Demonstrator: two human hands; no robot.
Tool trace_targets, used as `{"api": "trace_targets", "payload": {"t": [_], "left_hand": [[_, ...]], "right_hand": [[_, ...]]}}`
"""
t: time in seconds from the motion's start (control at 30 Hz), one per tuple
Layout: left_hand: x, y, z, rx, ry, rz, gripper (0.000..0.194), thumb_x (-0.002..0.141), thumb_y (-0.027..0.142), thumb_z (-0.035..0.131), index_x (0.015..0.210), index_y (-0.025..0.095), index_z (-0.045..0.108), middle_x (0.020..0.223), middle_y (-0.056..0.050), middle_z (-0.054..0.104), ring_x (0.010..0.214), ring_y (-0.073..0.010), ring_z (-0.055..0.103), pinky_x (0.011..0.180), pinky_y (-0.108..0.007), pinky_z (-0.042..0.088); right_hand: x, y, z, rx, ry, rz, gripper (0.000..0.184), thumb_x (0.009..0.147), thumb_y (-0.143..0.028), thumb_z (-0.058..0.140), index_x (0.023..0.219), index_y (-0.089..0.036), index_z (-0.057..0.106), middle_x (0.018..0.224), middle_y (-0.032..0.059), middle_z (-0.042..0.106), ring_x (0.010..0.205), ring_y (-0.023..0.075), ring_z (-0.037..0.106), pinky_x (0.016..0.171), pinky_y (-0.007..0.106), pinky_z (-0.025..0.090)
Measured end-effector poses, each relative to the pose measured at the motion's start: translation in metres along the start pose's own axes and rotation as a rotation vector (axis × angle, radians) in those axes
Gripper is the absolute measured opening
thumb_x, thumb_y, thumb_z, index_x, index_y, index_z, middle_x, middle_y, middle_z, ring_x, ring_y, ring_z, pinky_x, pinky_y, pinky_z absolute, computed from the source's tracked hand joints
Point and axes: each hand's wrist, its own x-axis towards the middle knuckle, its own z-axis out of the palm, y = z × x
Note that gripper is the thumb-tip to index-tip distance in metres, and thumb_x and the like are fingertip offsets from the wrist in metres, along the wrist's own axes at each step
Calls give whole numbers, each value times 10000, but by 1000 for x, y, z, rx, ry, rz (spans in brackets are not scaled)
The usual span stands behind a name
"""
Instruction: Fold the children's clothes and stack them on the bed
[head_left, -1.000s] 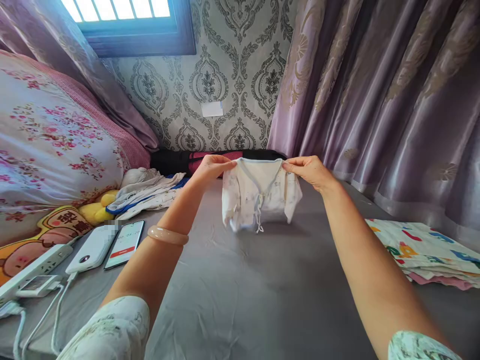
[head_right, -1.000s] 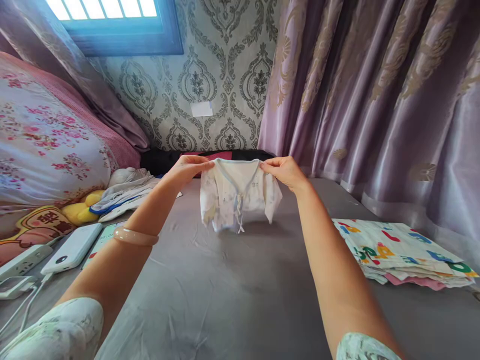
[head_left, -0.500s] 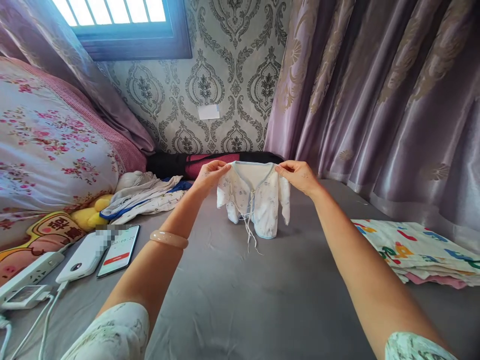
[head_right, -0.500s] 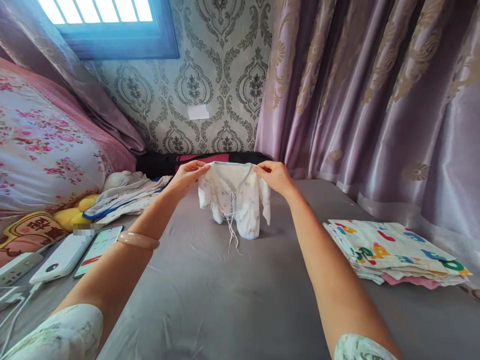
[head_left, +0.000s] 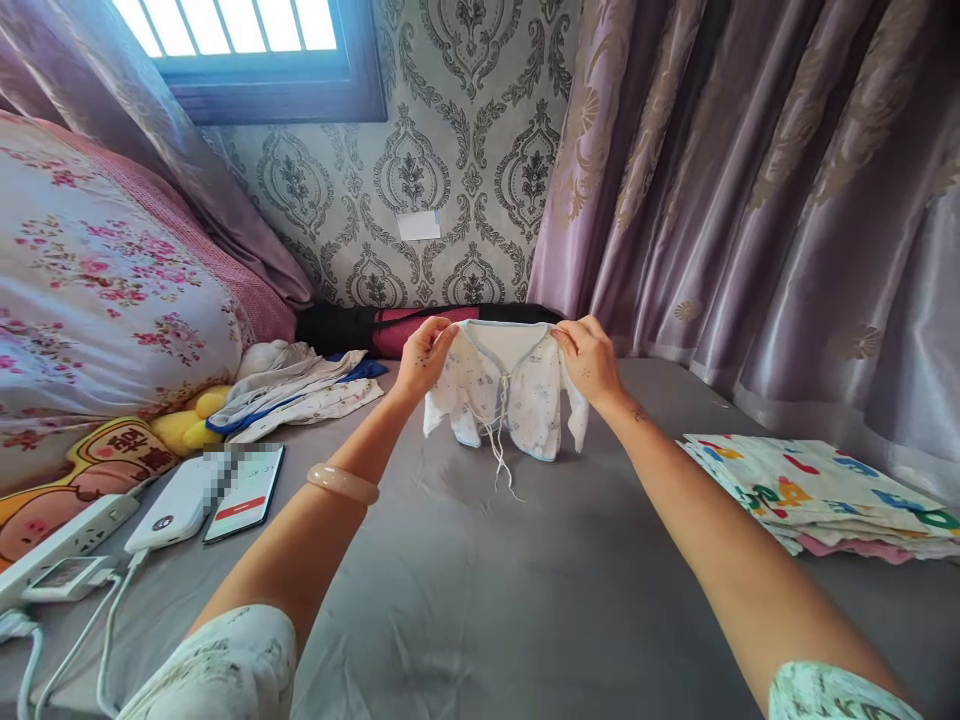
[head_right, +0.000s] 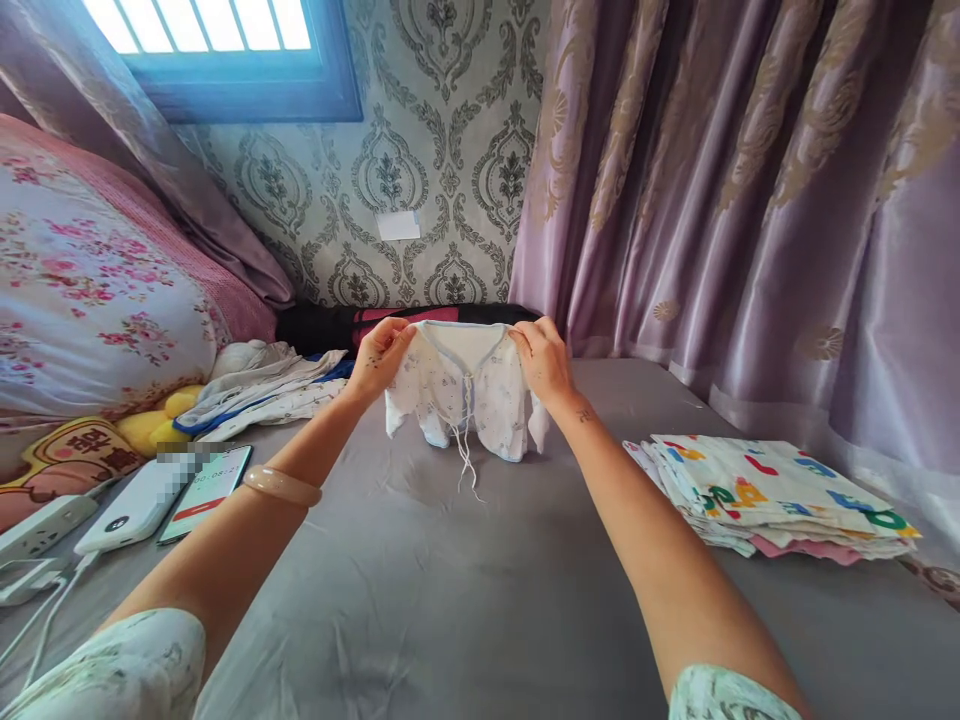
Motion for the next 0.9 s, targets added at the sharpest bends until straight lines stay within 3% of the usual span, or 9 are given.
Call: {"api": "trace_targets", "payload": {"t": [0.13, 0.23, 0.4, 0.5, 0.57, 0.63, 0.7, 0.83, 0.9], "left_hand": [[-10, 21, -17, 322, 9, 211, 220, 923, 382, 515, 926, 202, 642, 859, -25, 603, 794, -147, 541, 700, -239, 408], [-21, 42, -36, 450, -13, 260, 244, 928, 392, 514, 967, 213, 675, 879, -35, 608, 776, -147, 550, 709, -246, 414], [-34, 92, -70, 372, -1, 190, 213, 854, 414, 618, 900, 228, 710, 796, -26, 607, 749, -150, 543, 630, -223, 412], [-34, 120, -87, 264, -33, 99, 233, 811, 440, 664, 844, 215, 717, 695, -11, 589, 644, -134, 506, 511, -211, 367], [-30, 127, -93, 177, -99, -2, 258, 798, 447, 679, 824, 192, 716, 640, -3, 577, 558, -105, 464, 456, -199, 322], [-26, 120, -93, 115, -194, -99, 287, 785, 456, 687, 795, 170, 712, 618, -3, 580, 518, -87, 444, 438, -190, 304], [-24, 96, -85, 106, -307, -170, 309, 765, 470, 690, 742, 162, 704, 592, 1, 572, 501, -84, 437, 433, -189, 295], [-34, 17, -52, 238, -469, -256, 296, 721, 450, 685, 609, 176, 665, 476, 28, 501, 443, -90, 409, 428, -202, 260], [-47, -20, -32, 335, -513, -304, 258, 727, 408, 669, 614, 176, 667, 515, 9, 560, 481, -112, 477, 470, -211, 304]], "right_hand": [[-8, -11, -17, -120, -43, -37, 490, 1002, -533, 314, 1007, -223, 693, 945, 59, 613, 811, 192, 595, 684, 296, 431], [-12, -22, -38, -123, -94, -61, 488, 998, -539, 318, 1021, -230, 695, 959, 62, 627, 827, 198, 603, 696, 302, 433], [-9, -54, -85, 91, -189, -25, 435, 955, -572, 422, 984, -253, 716, 930, 62, 665, 868, 212, 614, 777, 323, 454], [-1, -69, -108, 269, -269, 77, 409, 884, -614, 533, 948, -264, 734, 875, 44, 694, 812, 216, 623, 719, 322, 467], [6, -68, -112, 387, -344, 148, 415, 830, -632, 597, 921, -254, 744, 820, 31, 701, 774, 214, 628, 671, 313, 464], [9, -59, -103, 477, -441, 209, 428, 785, -639, 643, 868, -233, 748, 770, 27, 698, 726, 200, 623, 632, 300, 453], [7, -43, -83, 518, -556, 254, 441, 757, -641, 663, 796, -209, 742, 734, 28, 693, 675, 178, 605, 602, 284, 437], [-20, -8, -27, 408, -799, 262, 460, 781, -613, 624, 735, -168, 730, 693, 23, 687, 624, 158, 574, 558, 257, 396], [-40, 5, -2, 235, -835, 244, 430, 839, -550, 577, 731, -162, 728, 709, 32, 692, 667, 172, 591, 566, 250, 382]]}}
